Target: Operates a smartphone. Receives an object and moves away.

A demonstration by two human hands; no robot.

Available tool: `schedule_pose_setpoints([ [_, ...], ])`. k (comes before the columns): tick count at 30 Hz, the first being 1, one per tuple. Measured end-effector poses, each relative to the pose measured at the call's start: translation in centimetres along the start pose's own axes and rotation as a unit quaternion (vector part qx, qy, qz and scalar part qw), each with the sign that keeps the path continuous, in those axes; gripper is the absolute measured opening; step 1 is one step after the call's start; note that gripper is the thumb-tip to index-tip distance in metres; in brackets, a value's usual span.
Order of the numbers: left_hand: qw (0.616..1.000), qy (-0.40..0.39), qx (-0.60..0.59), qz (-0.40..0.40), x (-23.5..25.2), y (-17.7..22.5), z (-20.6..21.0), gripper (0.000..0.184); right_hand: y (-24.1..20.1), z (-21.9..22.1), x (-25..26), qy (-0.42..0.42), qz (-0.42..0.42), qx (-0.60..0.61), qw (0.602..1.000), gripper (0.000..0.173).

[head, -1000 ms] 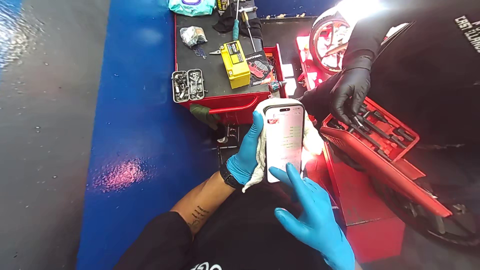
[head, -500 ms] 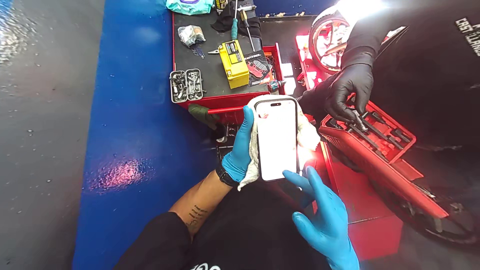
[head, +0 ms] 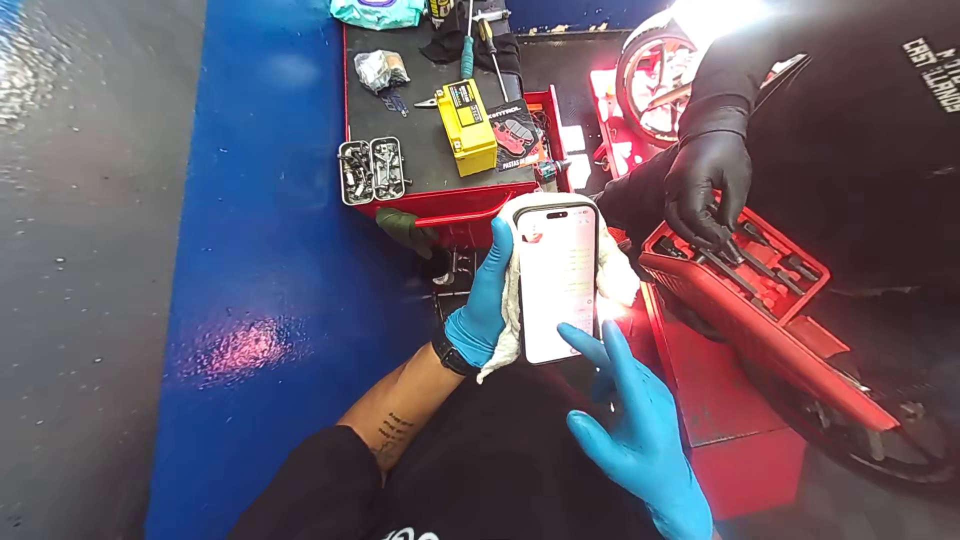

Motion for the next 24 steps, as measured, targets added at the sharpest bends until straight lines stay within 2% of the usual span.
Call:
schedule_pose_setpoints([
  [3,1.0,-0.007,-0.015,-0.01,-0.1,-0.2,0.0,0.049,0.0,0.2,0.0,-0.006,0.002,-0.006,1.0,0.074],
  [9,1.0,0.008,-0.003,0.002,-0.2,-0.1,0.1,0.052,0.6,-0.7,-0.5,0.048,0.036,0.001,0.998,0.075],
  [13,1.0,-0.012,-0.019,-0.015,0.0,-0.2,-0.1,0.052,-0.3,-0.2,-0.4,0.008,-0.001,-0.006,1.0,0.071],
  [17,1.0,0.011,0.01,-0.011,0.0,-0.3,0.1,0.05,-0.5,0.6,-0.1,-0.014,-0.023,-0.019,0.999,0.07],
  [24,1.0,0.015,0.001,-0.001,-0.1,0.0,0.1,0.05,0.4,-0.8,-0.4,0.038,0.03,-0.013,0.999,0.076],
])
Point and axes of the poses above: each hand's wrist, its own x-axis towards the middle knuckle, its own z-axis out of the palm, y = z × x, the point moved 1 cm from there along x, towards the middle knuckle, and after that the axes turned 1 degree about -x, right-handed, at the moved point
